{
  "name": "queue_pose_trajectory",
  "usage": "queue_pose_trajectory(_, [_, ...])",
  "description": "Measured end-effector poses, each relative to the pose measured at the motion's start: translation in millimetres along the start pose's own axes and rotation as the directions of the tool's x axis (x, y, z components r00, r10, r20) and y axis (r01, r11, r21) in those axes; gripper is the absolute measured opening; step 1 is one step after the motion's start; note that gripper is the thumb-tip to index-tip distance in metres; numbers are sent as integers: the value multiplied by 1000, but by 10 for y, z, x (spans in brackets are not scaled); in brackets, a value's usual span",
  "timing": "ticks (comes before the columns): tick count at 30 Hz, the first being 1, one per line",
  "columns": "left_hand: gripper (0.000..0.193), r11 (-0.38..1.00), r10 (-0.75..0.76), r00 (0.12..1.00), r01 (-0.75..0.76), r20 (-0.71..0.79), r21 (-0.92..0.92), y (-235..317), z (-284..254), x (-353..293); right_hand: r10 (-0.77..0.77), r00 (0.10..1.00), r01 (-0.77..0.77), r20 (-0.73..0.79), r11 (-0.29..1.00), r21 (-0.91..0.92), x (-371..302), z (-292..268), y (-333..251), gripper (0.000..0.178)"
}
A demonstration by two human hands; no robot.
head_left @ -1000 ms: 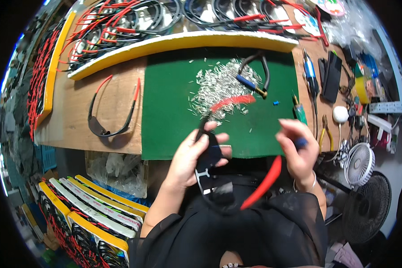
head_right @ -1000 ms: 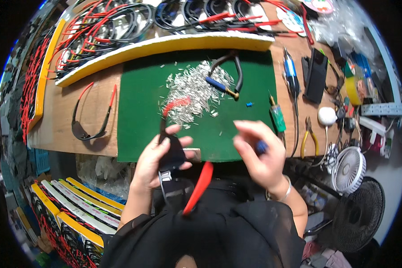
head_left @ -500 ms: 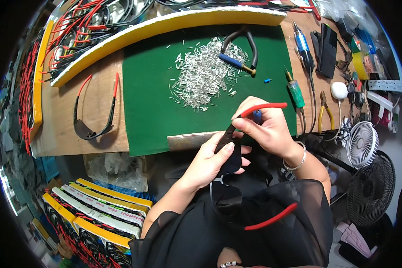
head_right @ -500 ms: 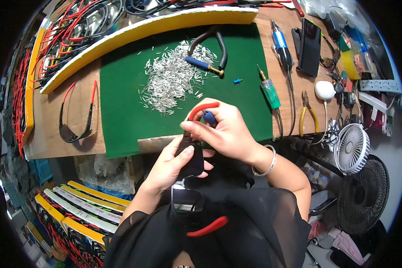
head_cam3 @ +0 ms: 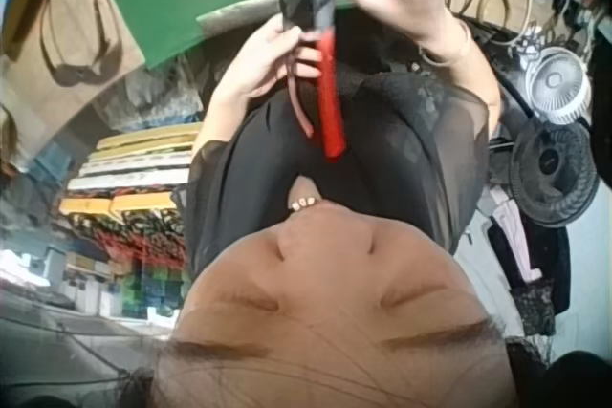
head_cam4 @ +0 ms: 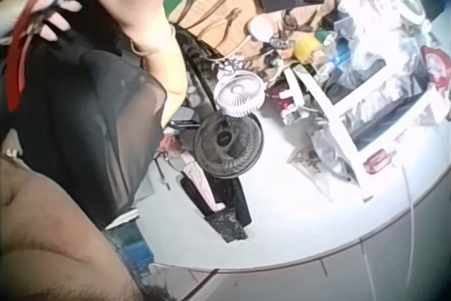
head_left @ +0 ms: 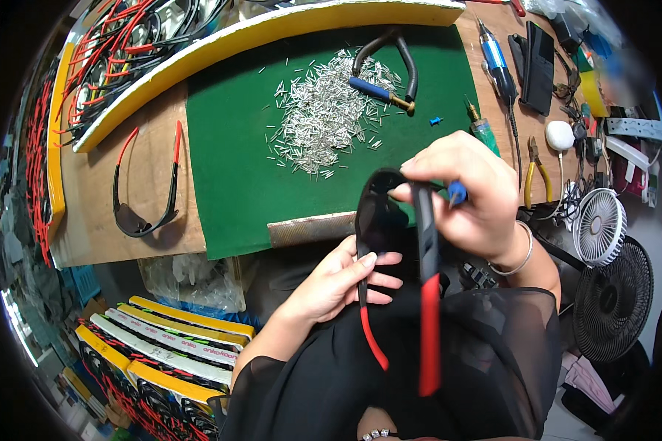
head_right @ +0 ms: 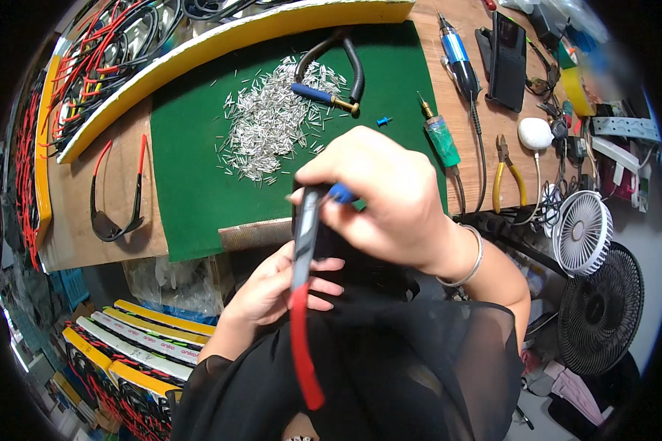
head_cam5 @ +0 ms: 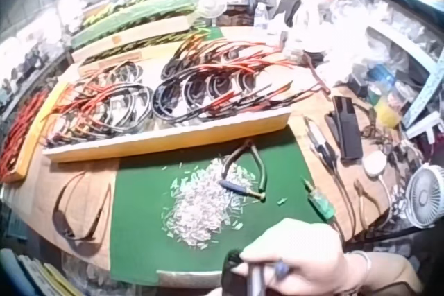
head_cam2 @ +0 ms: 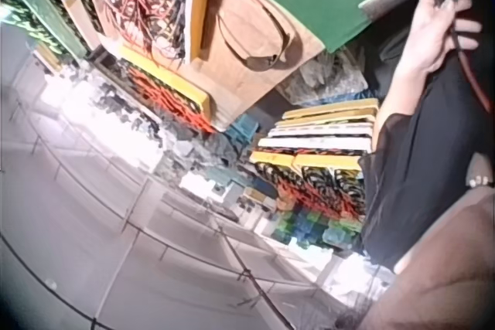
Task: The person assembles sunglasses by inserting small metal pins into the frame using a screwdriver and pliers. They repeatedly pick up frames, insert pins, and test the fit, working at a cluttered workbench with tools and parts.
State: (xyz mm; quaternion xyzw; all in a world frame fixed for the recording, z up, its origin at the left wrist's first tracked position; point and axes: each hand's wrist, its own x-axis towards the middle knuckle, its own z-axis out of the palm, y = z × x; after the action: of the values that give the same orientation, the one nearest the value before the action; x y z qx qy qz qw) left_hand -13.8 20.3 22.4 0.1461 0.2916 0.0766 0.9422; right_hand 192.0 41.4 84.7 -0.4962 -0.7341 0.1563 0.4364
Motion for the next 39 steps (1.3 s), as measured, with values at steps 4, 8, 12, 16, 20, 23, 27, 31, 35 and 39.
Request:
queue_pose_trajectory(4, [34,986,162,985,-159,-64,45,-66,124,64,-289,956,293,56,953,-79,53,120,-216,19])
queue_pose_trajectory(8, [22,986,158,986,-160,-47,-49,-122,32,173,-343,920,359,188,932,-57,35,146,-408,18])
queue_pose_trajectory(12, [18,999,50,983,-48,-174,16,-165,38,172,-161,974,167,158,986,-24,180,-40,-195,23])
queue_pose_trajectory(16, [25,995,98,974,-92,-203,40,-248,17,227,20,980,-18,197,1000,-8,140,-40,-142,41])
queue_pose_trajectory(20, [25,995,-36,970,13,-240,-97,-199,-41,188,330,907,-321,260,944,-77,-104,-168,-59,42])
queue_pose_trajectory(23, [24,983,-16,955,-39,-295,-179,-207,-70,241,512,758,-465,404,859,-214,-421,-222,34,23])
queue_pose_trajectory(27, [23,955,-15,964,-65,-267,-288,-248,-66,283,560,702,-597,441,800,-65,-818,-39,25,16])
queue_pose_trajectory(31, [23,953,-35,959,-52,-281,-297,-256,-94,275,519,752,-572,408,820,11,-828,104,82,15])
queue_pose_trajectory(35, [24,942,-54,959,-44,-280,-333,-226,-61,286,482,798,-520,361,854,8,-846,204,143,14])
queue_pose_trajectory(39, [23,935,-26,971,-61,-239,-350,-266,-101,283,474,796,-513,376,858,4,-806,218,150,13])
